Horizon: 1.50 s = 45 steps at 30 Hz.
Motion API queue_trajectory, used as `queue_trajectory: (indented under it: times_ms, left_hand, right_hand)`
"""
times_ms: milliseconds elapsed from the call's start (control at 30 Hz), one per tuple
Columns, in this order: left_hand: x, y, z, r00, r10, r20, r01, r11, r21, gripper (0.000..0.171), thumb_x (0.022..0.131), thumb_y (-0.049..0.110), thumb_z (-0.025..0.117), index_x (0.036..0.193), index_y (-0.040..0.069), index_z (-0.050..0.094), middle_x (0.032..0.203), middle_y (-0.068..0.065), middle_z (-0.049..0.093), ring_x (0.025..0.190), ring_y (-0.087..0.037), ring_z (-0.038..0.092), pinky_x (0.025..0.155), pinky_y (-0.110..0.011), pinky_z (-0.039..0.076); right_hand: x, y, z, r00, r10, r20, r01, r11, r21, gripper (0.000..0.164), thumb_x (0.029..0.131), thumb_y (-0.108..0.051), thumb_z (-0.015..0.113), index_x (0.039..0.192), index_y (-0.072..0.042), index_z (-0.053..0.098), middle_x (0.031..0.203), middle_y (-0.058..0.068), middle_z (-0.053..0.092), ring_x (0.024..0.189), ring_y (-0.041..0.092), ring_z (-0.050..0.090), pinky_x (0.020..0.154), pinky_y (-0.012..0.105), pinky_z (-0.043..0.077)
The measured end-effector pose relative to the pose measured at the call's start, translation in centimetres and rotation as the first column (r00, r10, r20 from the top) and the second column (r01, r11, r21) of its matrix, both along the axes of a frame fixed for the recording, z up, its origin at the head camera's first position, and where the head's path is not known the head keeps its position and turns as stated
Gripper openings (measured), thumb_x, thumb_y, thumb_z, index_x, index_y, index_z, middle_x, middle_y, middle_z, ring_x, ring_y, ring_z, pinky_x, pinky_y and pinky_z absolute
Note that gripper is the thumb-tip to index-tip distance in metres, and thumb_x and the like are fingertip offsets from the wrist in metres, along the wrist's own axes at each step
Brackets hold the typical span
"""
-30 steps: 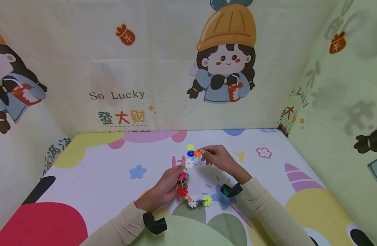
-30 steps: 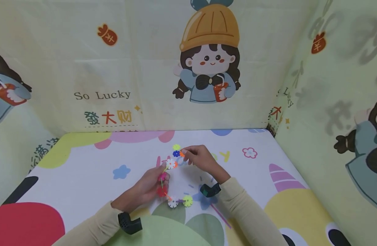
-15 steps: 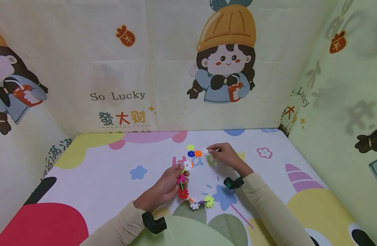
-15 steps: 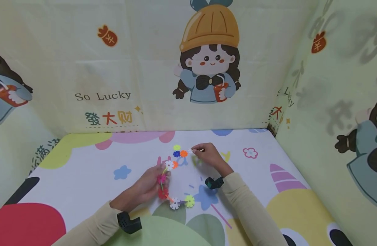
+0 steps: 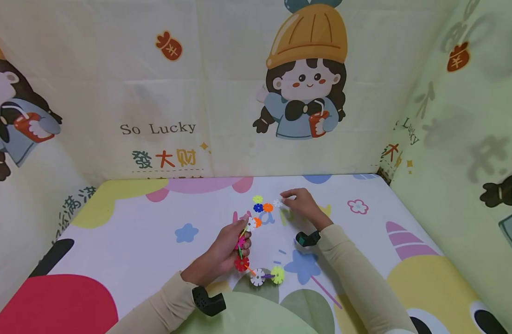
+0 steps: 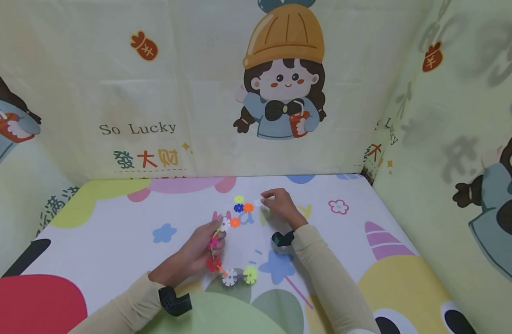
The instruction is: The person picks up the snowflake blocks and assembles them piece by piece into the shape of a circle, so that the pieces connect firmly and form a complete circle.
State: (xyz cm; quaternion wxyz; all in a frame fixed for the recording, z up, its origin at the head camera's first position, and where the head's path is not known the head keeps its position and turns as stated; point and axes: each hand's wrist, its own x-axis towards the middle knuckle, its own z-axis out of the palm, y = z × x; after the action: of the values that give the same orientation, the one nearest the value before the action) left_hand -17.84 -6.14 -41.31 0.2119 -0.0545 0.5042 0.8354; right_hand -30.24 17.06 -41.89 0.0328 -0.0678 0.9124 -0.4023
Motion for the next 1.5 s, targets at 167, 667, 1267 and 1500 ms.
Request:
queue_trajectory:
  times_ms: [167,667,1267,1500]
  left_hand:
    - [-0.2,-0.3,0.0,1.000,0.006,0.002,-0.006,1.000,-0.030,0.039,0.100,0.037,0.054,0.124,0.009,0.043,0.075,0.000,0.045,0.054,-0.008,0.042,0.050,-0.019,0.040]
    - [-0.4,-0.7,-0.1,0.999,0.038,0.010,-0.037,0.997,-0.067,0.051,0.090,0.054,0.061,0.103,0.012,0.035,0.075,0.000,0.044,0.055,-0.009,0.041,0.052,-0.021,0.039]
    - [-0.1,-0.8,0.2,0.999,-0.007,0.034,0.008,1.000,-0.027,0.041,0.098,0.045,0.054,0.107,0.012,0.034,0.070,0.001,0.042,0.056,-0.009,0.040,0.052,-0.021,0.038]
    - [0.1,-0.6,0.4,1.000,-0.008,0.027,0.008,1.000,-0.009,0.039,0.099,0.043,0.053,0.113,0.012,0.033,0.069,0.001,0.041,0.054,-0.009,0.039,0.052,-0.021,0.037]
  right_hand:
    - [-0.5,-0.4,-0.3,1.000,0.017,0.025,-0.017,1.000,-0.011,0.028,0.092,-0.013,0.063,0.117,-0.002,0.069,0.126,0.015,0.062,0.123,0.032,0.048,0.101,0.047,0.039]
    - [-0.5,-1.6,-0.6,0.999,0.026,0.036,-0.030,0.992,0.120,0.030,0.089,-0.010,0.068,0.118,-0.004,0.069,0.112,0.011,0.062,0.108,0.029,0.053,0.097,0.045,0.041]
    - [0.2,-0.9,-0.6,0.997,0.073,0.014,-0.074,0.990,0.117,0.021,0.087,-0.007,0.070,0.108,-0.005,0.071,0.096,0.007,0.063,0.086,0.023,0.054,0.073,0.032,0.049]
    - [0.8,-0.6,-0.4,0.998,0.062,-0.004,-0.062,0.994,0.088,0.016,0.090,-0.009,0.069,0.104,-0.004,0.075,0.095,0.005,0.068,0.080,0.021,0.055,0.067,0.028,0.049]
